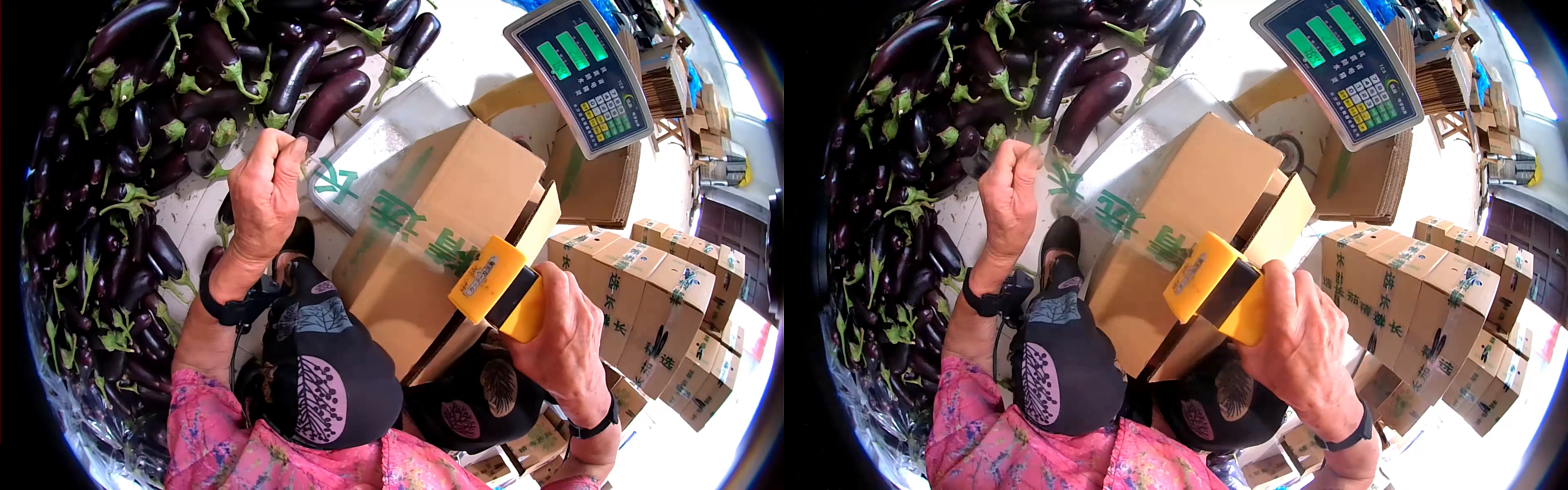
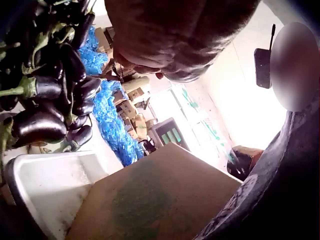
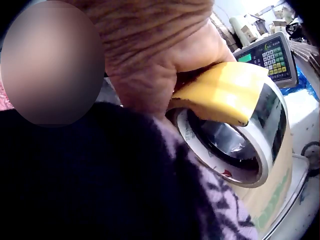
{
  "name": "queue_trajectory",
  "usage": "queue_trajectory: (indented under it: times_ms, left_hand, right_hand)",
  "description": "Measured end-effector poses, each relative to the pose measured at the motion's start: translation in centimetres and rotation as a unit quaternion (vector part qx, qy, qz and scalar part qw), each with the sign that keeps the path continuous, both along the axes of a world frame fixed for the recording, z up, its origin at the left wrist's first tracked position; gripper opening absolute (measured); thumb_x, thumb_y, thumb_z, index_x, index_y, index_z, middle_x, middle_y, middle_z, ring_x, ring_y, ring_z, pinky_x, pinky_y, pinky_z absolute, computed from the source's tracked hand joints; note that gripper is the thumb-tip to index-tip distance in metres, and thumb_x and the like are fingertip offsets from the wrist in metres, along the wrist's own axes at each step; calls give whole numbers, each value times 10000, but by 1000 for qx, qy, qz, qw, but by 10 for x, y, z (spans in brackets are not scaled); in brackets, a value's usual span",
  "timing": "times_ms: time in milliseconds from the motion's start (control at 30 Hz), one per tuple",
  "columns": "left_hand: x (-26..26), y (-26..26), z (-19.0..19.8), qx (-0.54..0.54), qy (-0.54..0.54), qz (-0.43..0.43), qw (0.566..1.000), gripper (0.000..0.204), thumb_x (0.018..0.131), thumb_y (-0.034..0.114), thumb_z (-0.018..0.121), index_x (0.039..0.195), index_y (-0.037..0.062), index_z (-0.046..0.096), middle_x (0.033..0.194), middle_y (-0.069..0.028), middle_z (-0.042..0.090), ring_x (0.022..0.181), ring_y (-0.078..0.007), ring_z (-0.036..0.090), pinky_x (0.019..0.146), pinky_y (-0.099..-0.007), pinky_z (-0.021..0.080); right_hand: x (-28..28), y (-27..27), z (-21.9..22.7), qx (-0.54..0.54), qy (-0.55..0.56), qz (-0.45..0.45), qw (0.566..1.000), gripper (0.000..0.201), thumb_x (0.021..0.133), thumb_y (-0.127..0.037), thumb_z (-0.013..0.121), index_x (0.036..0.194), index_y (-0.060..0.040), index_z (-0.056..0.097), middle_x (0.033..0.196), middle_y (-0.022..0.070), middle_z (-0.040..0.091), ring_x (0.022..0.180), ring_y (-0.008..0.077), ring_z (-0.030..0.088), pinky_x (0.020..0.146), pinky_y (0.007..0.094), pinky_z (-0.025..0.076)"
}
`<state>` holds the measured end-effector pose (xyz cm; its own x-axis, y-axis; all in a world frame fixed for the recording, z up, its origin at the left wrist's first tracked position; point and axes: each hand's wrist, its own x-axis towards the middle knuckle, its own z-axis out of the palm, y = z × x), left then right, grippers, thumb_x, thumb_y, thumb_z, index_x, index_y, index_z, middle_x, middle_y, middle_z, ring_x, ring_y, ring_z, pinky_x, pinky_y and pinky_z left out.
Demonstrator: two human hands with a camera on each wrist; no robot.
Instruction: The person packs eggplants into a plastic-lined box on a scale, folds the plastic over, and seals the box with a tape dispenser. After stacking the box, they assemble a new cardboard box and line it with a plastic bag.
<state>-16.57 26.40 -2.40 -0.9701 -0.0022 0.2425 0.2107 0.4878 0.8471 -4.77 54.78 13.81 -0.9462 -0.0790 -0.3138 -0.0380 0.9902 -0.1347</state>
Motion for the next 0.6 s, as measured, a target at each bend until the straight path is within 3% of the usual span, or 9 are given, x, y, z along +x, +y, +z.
queue_trajectory:
  times_ms: [100, 300, 333, 500, 600]
  left_hand:
    - [-2, 2, -21, 8, -18, -41, 999, 213, 1033, 188, 562, 907, 18, 573, 695, -47, 553, 621, -125, 483, 569, -315, 419]
    - [-1, 18, -54, -7, -20, -44, 999, 232, 1023, 205, 564, 894, 12, 570, 692, -143, 578, 608, -257, 554, 593, -372, 446]
    - [0, 22, -66, -2, -33, -56, 998, 220, 1010, 196, 570, 889, 12, 567, 715, -174, 600, 622, -315, 591, 599, -412, 454]
    - [12, 41, -102, -9, -43, -144, 989, 157, 978, 154, 586, 900, 30, 529, 726, -219, 609, 688, -430, 621, 592, -490, 471]
    - [20, 57, -124, -53, -55, -193, 978, 155, 974, 160, 588, 906, 23, 565, 688, -191, 558, 689, -405, 613, 598, -467, 476]
  right_hand:
    - [-1, -2, 0, -1, -1, 1, 1000, 588, 652, -144, 811, 1148, -21, 522, 856, 158, 563, 788, 371, 619, 680, 461, 504]
    - [0, -5, -1, 5, 0, 4, 1000, 559, 657, -145, 809, 1118, -27, 516, 848, 157, 561, 786, 375, 621, 683, 460, 508]
    - [-1, -6, -2, 10, 0, 6, 1000, 556, 659, -150, 811, 1114, -29, 515, 847, 157, 561, 786, 374, 622, 684, 458, 509]
    - [-2, -5, -8, 14, -5, 2, 1000, 550, 665, -182, 822, 1101, -42, 518, 846, 155, 566, 781, 367, 628, 676, 455, 513]
    - [-2, -1, -11, 4, 2, 7, 1000, 555, 659, -175, 820, 1109, -39, 524, 851, 153, 572, 782, 368, 632, 667, 454, 513]
